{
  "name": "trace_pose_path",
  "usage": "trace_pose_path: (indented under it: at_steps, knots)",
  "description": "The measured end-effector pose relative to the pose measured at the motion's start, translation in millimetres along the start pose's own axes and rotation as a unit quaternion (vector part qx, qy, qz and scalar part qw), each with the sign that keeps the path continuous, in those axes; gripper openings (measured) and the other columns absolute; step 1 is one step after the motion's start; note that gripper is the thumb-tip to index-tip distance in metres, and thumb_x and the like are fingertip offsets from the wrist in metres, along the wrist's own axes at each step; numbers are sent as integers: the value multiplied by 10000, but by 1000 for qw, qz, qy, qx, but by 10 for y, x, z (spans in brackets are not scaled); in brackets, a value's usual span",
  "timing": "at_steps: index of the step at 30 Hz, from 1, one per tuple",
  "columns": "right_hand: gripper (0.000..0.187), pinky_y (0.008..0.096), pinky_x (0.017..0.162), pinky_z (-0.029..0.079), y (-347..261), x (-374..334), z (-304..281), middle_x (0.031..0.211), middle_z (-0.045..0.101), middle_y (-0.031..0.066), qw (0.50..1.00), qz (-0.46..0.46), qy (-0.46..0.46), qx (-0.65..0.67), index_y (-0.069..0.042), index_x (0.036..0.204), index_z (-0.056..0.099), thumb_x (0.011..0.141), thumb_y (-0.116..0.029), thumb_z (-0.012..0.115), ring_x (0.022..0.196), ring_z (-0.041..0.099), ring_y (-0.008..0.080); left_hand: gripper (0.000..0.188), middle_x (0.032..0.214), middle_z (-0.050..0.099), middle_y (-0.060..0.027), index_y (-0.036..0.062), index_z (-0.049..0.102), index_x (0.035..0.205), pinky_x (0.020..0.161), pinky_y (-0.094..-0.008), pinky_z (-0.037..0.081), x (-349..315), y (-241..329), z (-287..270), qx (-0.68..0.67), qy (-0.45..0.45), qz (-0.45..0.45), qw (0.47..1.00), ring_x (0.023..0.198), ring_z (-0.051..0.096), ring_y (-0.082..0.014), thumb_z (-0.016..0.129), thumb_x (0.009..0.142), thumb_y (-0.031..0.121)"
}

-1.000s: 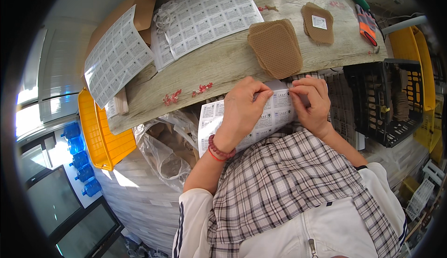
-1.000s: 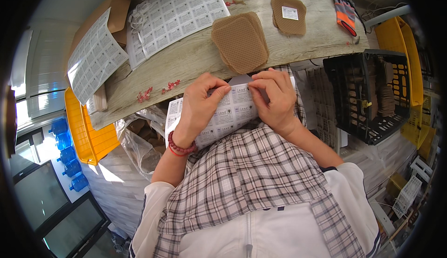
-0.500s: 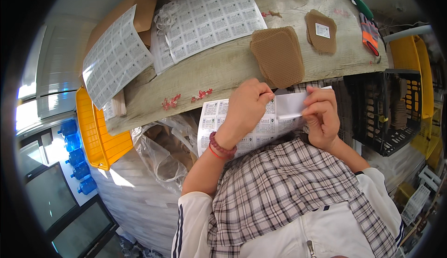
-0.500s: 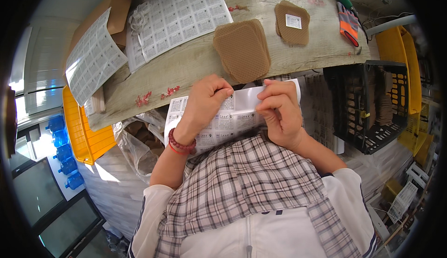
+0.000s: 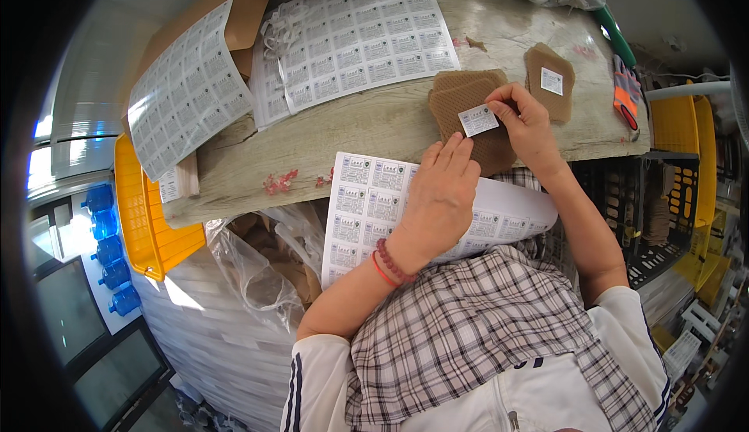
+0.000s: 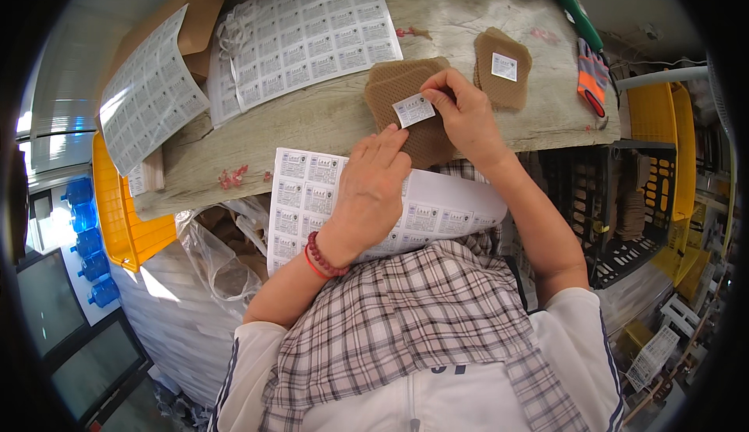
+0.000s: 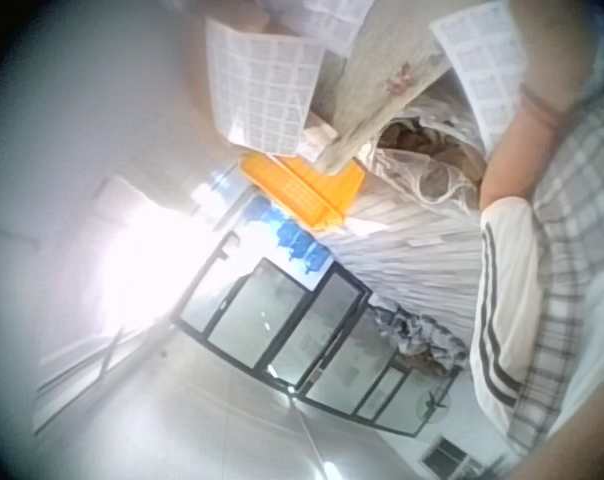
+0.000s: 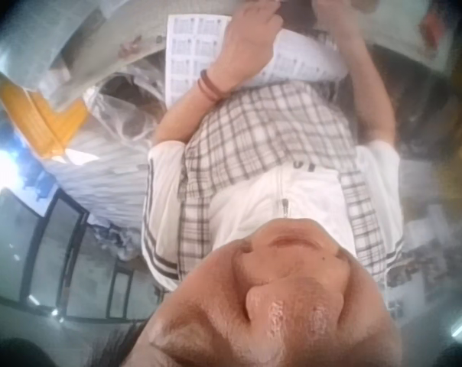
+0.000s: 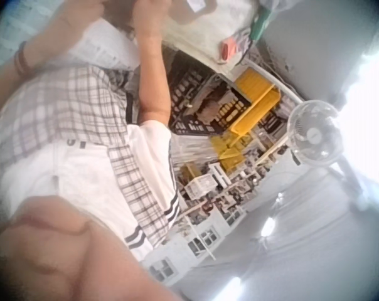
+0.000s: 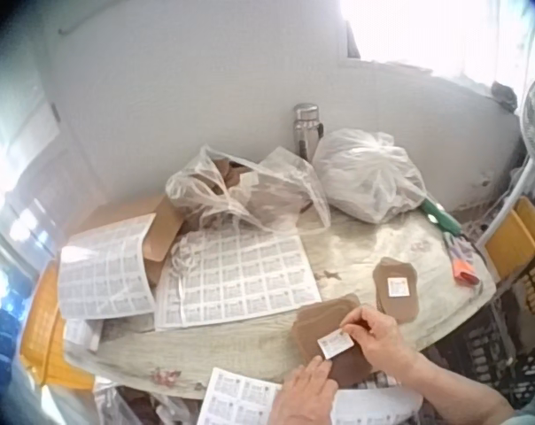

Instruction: The person repeatedly peels small white labels from a sheet and affixes them onto brown rectangular pads on a workbench. The person handles the label sheet and pads by hand, placing each labeled pad into a growing stack.

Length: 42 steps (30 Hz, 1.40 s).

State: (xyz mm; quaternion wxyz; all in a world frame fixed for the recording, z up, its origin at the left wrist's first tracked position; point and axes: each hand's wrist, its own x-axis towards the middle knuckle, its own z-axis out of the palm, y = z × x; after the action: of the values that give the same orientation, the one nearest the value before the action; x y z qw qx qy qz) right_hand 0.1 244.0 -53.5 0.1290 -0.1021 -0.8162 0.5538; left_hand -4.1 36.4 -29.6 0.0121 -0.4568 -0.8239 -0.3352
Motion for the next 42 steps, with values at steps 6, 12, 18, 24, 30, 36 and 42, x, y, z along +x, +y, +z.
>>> trace_pose_path:
  at_steps: [6, 12, 18, 24, 30, 36, 42]
  knots:
    - [67, 273, 764, 519, 12, 25, 10, 865, 698, 59, 1000, 16, 2, -9, 15, 1006, 642, 977, -45, 654, 811, 621, 102, 96, 1293, 601, -280, -47, 597, 920, 1079, -521, 430, 1, -13, 35, -3, 12, 0, 1000, 1275, 555, -427, 585, 829, -22]
    - [71, 283, 751, 526, 25, 25, 28, 866, 702, 67, 1000, -3, 15, -26, 12, 1007, 644, 972, -48, 661, 810, 630, 109, 82, 1282, 606, -284, -50, 595, 909, 1086, -526, 428, 19, -2, 17, -5, 12, 1, 1000, 1280, 557, -427, 585, 836, -14]
    - [86, 296, 752, 531, -6, 10, 38, 878, 711, 85, 999, 8, 19, -44, 7, 1014, 652, 971, -65, 670, 806, 649, 139, 70, 1339, 561, -295, -51, 588, 889, 1031, -512, 464, 15, 16, -1, -25, 8, -24, 999, 1202, 572, -443, 575, 821, -42]
    - [90, 305, 745, 532, -24, -1, 37, 888, 711, 99, 999, 3, 20, -44, 6, 1013, 653, 970, -71, 672, 797, 658, 161, 57, 1439, 508, -300, -44, 575, 868, 1029, -514, 458, 57, 38, -45, -46, 5, -30, 998, 1205, 561, -442, 566, 812, -49]
    - [79, 312, 718, 528, -18, -1, 37, 865, 701, 115, 998, -5, 24, -53, 10, 998, 651, 955, -53, 674, 765, 651, 174, 69, 1443, 525, -285, -38, 578, 868, 1100, -524, 384, 31, -12, 29, 2, -16, -6, 1000, 1304, 511, -424, 561, 800, -42]
    - [106, 354, 705, 544, -102, -31, 31, 967, 652, 112, 988, -63, 20, -137, -26, 1035, 652, 934, -50, 676, 798, 674, 246, 82, 1437, 534, -282, -41, 587, 875, 1110, -535, 362, 51, -5, 31, 30, -37, -5, 999, 1310, 508, -416, 568, 796, -34]
    - [225, 403, 736, 578, 22, -25, 95, 1096, 607, 98, 951, -147, 65, -265, -71, 1125, 656, 904, -49, 692, 871, 690, 294, 55, 1458, 510, -294, -41, 586, 853, 1100, -529, 368, 43, -5, 88, 33, -27, 2, 999, 1312, 500, -415, 566, 805, -21]
